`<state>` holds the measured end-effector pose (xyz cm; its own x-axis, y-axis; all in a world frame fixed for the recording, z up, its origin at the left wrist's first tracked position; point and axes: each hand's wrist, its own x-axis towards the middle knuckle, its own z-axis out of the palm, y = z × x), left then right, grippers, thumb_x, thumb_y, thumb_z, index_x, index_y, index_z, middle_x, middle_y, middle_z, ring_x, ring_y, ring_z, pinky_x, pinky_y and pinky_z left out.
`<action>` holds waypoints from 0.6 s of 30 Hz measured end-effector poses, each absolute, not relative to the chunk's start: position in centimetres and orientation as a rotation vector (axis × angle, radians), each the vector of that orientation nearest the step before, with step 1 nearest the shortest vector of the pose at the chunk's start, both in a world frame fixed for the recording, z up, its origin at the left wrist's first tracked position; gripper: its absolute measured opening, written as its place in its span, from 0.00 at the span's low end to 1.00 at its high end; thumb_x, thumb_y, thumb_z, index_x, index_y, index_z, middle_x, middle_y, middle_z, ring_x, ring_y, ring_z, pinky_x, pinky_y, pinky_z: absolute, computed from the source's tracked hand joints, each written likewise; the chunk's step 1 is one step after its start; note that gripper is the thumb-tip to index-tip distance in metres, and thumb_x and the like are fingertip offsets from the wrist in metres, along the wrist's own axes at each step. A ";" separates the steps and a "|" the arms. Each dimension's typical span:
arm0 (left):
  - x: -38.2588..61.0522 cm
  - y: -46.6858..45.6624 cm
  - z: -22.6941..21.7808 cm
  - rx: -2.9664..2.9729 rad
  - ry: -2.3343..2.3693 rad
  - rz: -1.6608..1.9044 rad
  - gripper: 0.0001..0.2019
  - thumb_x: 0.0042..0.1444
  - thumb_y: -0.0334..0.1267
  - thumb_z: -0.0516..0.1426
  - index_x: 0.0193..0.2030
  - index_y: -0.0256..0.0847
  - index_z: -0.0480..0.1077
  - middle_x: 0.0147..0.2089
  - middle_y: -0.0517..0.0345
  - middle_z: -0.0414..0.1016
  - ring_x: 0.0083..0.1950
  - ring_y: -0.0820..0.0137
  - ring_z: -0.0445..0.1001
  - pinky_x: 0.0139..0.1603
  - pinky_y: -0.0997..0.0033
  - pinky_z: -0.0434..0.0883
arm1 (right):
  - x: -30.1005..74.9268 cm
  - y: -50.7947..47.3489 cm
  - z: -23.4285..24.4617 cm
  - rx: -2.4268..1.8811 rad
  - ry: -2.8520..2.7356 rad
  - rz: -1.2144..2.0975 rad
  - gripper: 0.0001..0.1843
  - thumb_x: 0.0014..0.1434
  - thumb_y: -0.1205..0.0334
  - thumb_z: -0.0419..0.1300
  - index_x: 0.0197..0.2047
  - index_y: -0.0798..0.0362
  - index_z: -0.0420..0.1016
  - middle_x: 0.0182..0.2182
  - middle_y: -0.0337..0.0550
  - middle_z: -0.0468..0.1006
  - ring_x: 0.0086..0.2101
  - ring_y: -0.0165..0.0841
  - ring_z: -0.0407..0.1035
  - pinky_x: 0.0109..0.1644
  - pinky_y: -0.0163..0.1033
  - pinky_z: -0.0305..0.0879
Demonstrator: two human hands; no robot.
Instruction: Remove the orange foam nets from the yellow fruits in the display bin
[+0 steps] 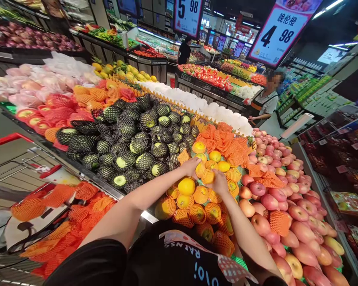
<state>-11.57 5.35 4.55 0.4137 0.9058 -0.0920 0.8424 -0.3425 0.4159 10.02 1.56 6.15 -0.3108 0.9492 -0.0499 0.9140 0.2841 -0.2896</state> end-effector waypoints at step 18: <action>-11.7 7.2 4.3 2.321 1.458 0.144 0.49 0.33 0.50 0.72 0.62 0.39 0.60 0.65 0.37 0.65 0.59 0.41 0.71 0.56 0.52 0.69 | 5.1 2.6 4.2 -2.153 -2.523 0.332 0.41 0.53 0.47 0.71 0.62 0.64 0.70 0.64 0.72 0.62 0.64 0.60 0.55 0.63 0.56 0.57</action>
<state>-11.73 7.22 4.28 0.4526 0.8836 -0.1198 0.8429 -0.3802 0.3807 5.10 2.63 4.25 -0.1551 0.9499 -0.2713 0.9878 0.1537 -0.0266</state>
